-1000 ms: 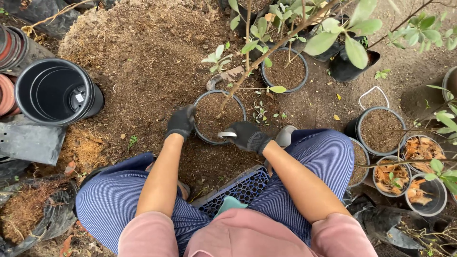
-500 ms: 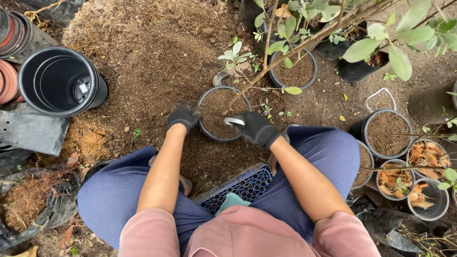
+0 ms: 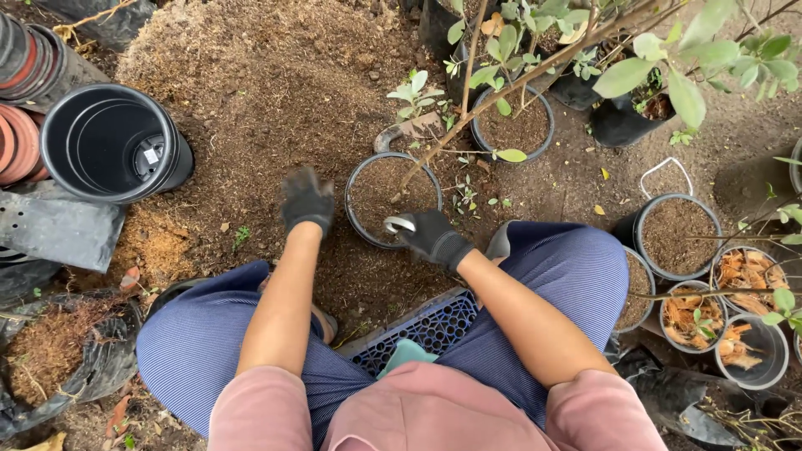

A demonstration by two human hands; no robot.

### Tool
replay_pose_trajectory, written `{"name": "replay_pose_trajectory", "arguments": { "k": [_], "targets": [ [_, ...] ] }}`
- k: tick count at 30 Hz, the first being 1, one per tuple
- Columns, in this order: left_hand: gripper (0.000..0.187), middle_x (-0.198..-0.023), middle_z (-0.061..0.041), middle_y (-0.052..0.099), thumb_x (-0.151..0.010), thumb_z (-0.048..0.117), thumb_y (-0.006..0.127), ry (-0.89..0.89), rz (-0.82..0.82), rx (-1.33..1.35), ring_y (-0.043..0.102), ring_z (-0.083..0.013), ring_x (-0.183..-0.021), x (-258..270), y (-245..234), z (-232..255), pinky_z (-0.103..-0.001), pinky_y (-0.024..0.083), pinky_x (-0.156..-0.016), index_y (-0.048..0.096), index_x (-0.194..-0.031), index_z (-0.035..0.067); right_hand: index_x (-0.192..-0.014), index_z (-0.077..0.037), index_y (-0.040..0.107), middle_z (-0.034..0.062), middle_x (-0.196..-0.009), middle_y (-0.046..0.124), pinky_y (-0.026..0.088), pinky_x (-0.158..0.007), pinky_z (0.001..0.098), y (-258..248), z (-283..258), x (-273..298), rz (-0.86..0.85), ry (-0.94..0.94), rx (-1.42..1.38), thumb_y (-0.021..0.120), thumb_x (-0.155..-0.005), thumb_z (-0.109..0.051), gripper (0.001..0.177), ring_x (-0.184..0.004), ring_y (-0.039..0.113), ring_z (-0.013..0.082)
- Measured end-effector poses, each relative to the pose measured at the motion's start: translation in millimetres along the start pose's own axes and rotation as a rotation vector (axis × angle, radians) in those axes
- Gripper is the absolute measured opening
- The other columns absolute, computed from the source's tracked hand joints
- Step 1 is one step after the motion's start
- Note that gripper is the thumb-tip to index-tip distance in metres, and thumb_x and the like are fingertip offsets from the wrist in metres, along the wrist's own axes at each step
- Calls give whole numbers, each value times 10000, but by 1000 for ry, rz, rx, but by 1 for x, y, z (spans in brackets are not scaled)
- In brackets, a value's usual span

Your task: Cleaning the inner rim of a plant pot using a small knife to remove debris

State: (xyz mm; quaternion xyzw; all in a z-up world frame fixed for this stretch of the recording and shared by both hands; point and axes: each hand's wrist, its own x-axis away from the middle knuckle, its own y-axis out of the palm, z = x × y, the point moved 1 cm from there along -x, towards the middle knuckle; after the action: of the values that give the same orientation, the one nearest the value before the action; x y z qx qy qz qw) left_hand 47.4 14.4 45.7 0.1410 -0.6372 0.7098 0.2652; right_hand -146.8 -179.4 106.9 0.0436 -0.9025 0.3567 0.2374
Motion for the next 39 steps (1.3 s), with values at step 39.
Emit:
{"name": "replay_pose_trajectory", "arguments": {
  "k": [39],
  "targets": [
    [830, -1744, -49, -75, -1029, 602, 317, 986, 155, -714, -111, -273, -1598, 85, 134, 61, -505, -156, -1289, 2, -1660, 164, -1235, -181, 739, 101, -1078, 778, 584, -948, 472, -85, 41, 54, 295, 218, 169, 639, -981, -336, 314, -1037, 733, 329]
  ]
}}
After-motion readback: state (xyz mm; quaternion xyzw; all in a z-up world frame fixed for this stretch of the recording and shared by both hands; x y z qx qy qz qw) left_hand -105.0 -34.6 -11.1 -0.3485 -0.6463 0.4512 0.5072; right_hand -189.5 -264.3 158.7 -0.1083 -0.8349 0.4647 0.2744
